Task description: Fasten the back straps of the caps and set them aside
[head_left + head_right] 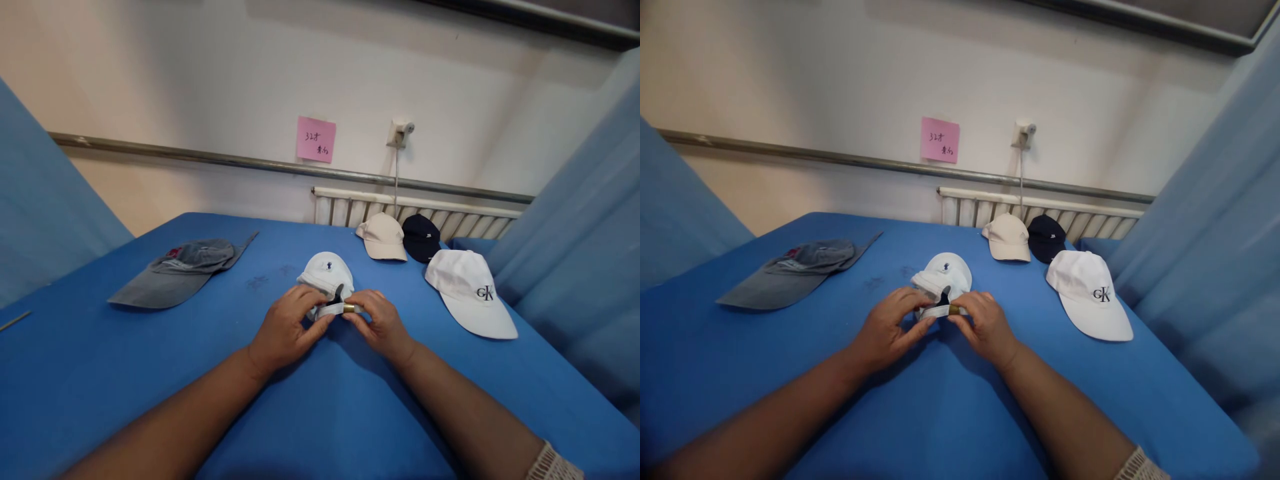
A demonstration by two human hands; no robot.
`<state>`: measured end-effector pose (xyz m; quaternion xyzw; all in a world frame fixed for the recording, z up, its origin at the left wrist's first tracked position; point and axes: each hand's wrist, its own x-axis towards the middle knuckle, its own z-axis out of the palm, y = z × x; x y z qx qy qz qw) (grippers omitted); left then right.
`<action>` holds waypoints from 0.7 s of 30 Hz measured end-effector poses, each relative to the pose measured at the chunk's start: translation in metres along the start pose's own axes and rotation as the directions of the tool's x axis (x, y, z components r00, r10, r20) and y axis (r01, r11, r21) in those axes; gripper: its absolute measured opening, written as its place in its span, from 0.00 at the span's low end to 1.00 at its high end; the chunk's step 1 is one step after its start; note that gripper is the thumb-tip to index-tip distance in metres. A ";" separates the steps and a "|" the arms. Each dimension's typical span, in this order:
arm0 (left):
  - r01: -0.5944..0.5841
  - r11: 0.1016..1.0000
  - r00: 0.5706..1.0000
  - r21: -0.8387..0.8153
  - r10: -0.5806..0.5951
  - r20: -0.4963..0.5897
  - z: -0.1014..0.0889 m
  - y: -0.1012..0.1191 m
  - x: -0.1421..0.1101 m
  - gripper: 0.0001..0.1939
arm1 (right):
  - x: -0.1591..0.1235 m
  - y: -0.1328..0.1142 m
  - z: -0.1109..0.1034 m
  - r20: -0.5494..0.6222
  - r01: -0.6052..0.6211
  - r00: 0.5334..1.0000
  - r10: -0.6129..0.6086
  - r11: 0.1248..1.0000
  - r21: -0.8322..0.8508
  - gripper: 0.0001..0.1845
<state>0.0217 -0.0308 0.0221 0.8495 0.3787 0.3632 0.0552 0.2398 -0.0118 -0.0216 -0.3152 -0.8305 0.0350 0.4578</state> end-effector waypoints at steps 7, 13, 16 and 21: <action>0.065 0.997 0.995 0.041 -0.068 0.077 0.005 0.006 0.000 0.13 | -0.001 -0.008 0.006 0.092 0.043 0.995 -0.042 0.999 -0.006 0.10; 0.197 0.980 0.978 -0.033 -0.195 0.072 0.011 0.003 -0.001 0.12 | 0.000 -0.010 0.009 0.105 0.065 0.992 -0.065 0.998 0.008 0.08; 0.230 0.970 0.972 -0.080 -0.225 0.073 0.014 0.001 -0.001 0.08 | 0.001 -0.010 0.008 0.129 0.048 0.990 -0.048 0.999 0.002 0.08; 0.286 0.951 0.958 -0.120 -0.279 0.070 0.017 -0.002 0.000 0.06 | 0.001 -0.006 0.012 0.058 -0.257 0.965 0.254 0.966 0.035 0.17</action>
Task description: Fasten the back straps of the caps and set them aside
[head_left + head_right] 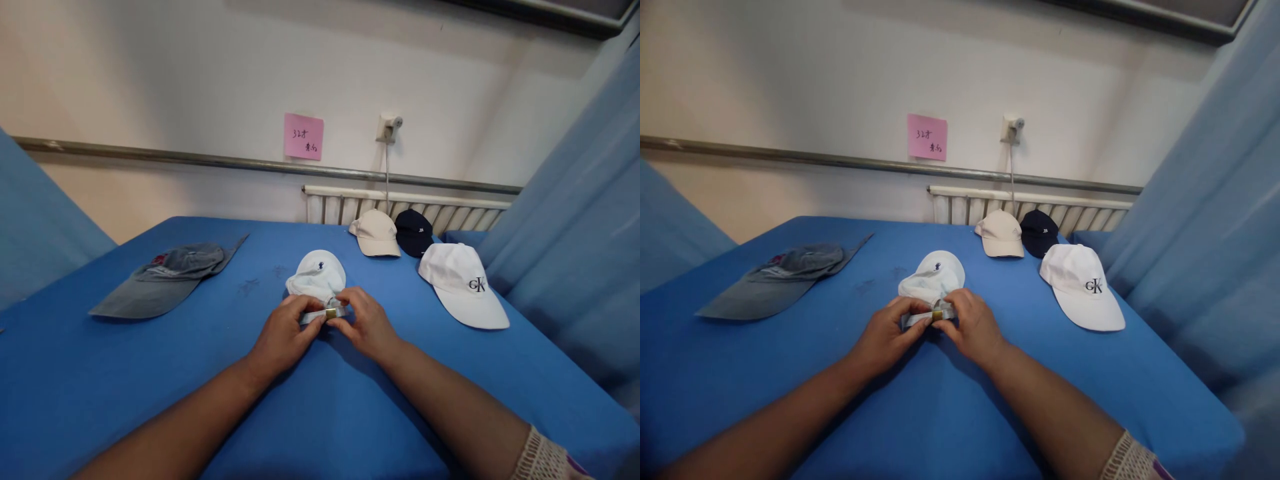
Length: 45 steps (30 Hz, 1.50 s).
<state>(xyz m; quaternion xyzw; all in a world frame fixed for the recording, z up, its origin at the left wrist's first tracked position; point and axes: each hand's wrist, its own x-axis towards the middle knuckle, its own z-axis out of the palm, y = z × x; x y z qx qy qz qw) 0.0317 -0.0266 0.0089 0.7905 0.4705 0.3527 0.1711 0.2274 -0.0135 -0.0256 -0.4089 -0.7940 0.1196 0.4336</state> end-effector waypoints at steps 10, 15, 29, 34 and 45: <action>0.118 0.990 0.993 -0.081 -0.119 -0.007 0.006 0.001 0.000 0.07 | -0.017 -0.026 0.015 0.450 -0.644 0.540 0.711 0.004 0.765 0.30; 0.106 0.990 0.994 -0.096 -0.106 0.002 0.005 0.007 -0.001 0.06 | -0.016 -0.028 0.011 0.551 -0.487 0.593 0.587 -0.283 0.826 0.18; 0.097 0.993 0.992 -0.071 -0.091 0.089 0.010 0.001 0.000 0.07 | -0.010 -0.023 0.010 0.363 -0.435 0.663 0.655 -0.057 0.899 0.21; 0.072 0.997 0.992 -0.040 -0.067 0.106 0.011 -0.001 -0.001 0.08 | -0.009 -0.024 0.013 0.286 -0.415 0.740 0.608 0.079 0.906 0.23; 0.088 0.994 0.992 -0.061 -0.081 0.099 0.012 0.000 -0.002 0.08 | -0.011 -0.025 0.004 0.405 -0.458 0.640 0.653 -0.099 0.883 0.20</action>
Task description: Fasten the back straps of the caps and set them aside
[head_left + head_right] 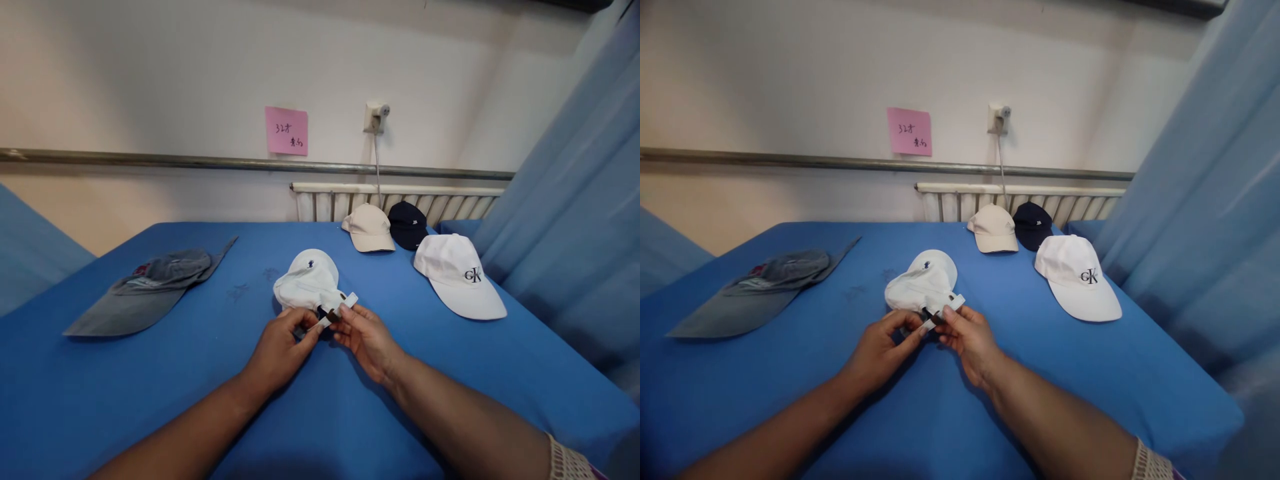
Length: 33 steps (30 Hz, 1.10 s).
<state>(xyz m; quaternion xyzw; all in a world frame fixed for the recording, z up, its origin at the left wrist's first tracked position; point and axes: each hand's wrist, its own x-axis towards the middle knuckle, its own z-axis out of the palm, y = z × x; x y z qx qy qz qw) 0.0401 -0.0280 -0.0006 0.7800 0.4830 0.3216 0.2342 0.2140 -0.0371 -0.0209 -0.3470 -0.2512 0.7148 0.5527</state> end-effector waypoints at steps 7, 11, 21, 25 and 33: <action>0.008 1.000 1.000 -0.021 -0.008 0.006 0.001 0.001 0.000 0.08 | -0.001 0.001 0.002 -0.043 -0.023 0.999 0.023 1.000 0.000 0.23; 0.025 1.000 1.000 -0.019 -0.025 0.006 0.002 0.000 0.000 0.07 | 0.001 0.002 0.002 -0.095 -0.017 0.995 0.019 1.000 0.024 0.23; 0.035 0.999 0.999 -0.011 -0.035 -0.003 0.003 -0.004 0.000 0.07 | -0.004 -0.010 -0.011 0.171 0.490 0.747 -0.643 0.358 -0.795 0.19; 0.017 1.000 1.000 -0.019 -0.017 -0.017 0.004 -0.005 0.000 0.07 | -0.014 -0.030 -0.014 0.618 0.588 0.683 -0.388 -0.210 -0.782 0.23; 0.025 0.992 0.999 -0.126 -0.031 -0.039 0.004 -0.002 0.000 0.08 | -0.009 -0.028 -0.009 0.752 0.571 0.553 -0.359 -0.494 -0.656 0.08</action>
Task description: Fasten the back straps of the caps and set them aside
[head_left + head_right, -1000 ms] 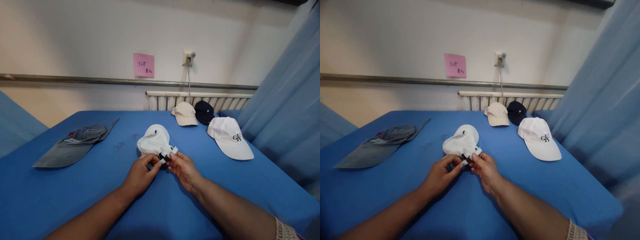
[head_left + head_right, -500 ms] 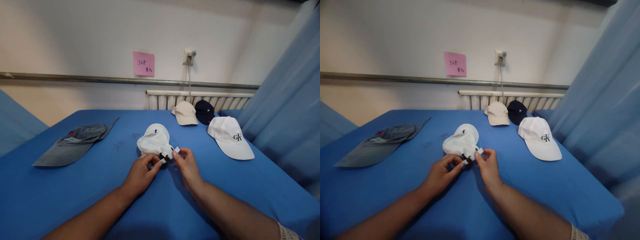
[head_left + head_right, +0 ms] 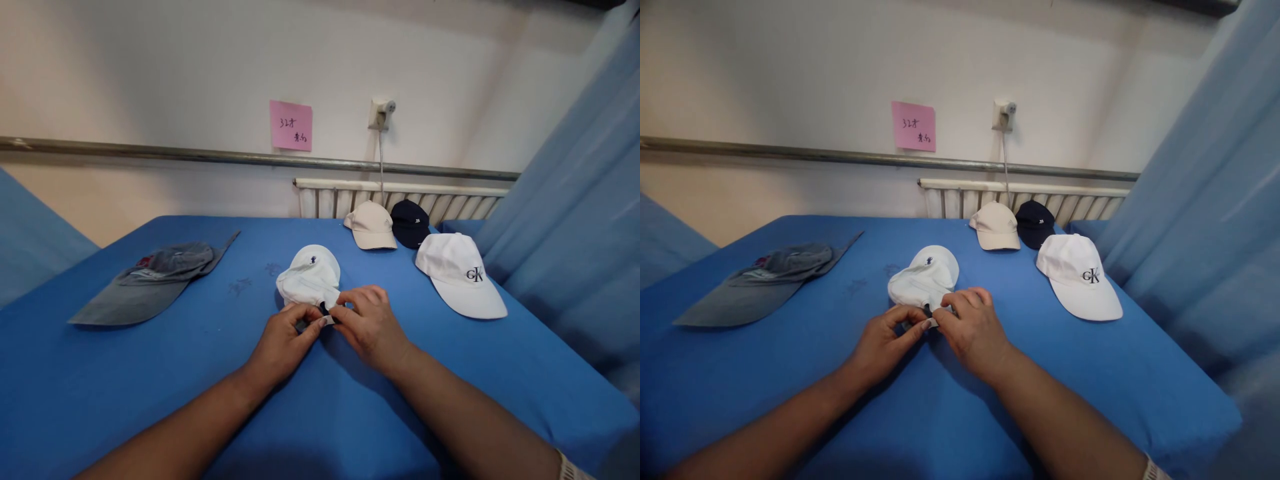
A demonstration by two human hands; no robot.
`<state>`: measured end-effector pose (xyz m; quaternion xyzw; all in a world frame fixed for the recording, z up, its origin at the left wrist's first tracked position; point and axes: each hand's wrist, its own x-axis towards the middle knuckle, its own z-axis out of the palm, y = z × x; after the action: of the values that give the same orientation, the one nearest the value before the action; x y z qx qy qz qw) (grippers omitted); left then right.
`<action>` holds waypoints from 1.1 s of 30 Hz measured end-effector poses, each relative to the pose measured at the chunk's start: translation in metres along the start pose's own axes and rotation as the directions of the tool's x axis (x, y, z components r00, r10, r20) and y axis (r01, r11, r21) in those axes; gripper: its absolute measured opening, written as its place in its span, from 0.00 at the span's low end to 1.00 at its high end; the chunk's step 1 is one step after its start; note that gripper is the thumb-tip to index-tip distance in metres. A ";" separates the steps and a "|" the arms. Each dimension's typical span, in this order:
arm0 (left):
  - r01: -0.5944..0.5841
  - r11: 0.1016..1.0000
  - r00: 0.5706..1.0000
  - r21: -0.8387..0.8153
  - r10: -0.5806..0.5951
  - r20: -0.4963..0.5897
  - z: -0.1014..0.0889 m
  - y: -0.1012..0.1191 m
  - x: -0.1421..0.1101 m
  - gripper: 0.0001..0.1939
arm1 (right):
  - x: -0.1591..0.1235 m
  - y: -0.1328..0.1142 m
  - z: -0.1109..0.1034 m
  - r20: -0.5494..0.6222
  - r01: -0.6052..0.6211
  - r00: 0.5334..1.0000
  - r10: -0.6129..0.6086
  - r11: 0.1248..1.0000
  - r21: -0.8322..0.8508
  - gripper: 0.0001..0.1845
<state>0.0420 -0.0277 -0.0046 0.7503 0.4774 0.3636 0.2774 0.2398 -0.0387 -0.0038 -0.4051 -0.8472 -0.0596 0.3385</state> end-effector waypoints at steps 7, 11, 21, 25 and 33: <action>0.023 0.999 1.000 -0.042 -0.023 -0.003 0.000 0.002 0.000 0.08 | -0.001 0.010 0.003 -0.001 0.060 0.998 -0.060 0.993 0.101 0.06; 0.049 0.992 0.998 -0.114 -0.045 0.041 0.001 0.006 0.000 0.10 | -0.001 0.013 0.007 0.022 0.058 0.998 -0.064 0.975 0.214 0.06; 0.092 0.978 0.996 -0.185 -0.094 -0.002 0.004 0.012 -0.003 0.08 | 0.000 0.011 0.013 0.036 0.038 0.998 -0.050 0.960 0.278 0.07; 0.091 0.981 0.995 -0.173 -0.096 -0.020 0.005 0.016 -0.006 0.08 | 0.001 0.009 0.011 0.033 0.052 0.998 -0.062 0.968 0.246 0.06; -0.344 0.856 0.918 0.385 0.393 -0.054 -0.022 0.016 -0.001 0.17 | 0.002 0.006 0.009 0.066 0.063 0.994 -0.086 0.956 0.286 0.05</action>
<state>0.0325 -0.0338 0.0202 0.8410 0.4011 0.3623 0.0251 0.2383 -0.0303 -0.0112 -0.3222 -0.8742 0.0652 0.3573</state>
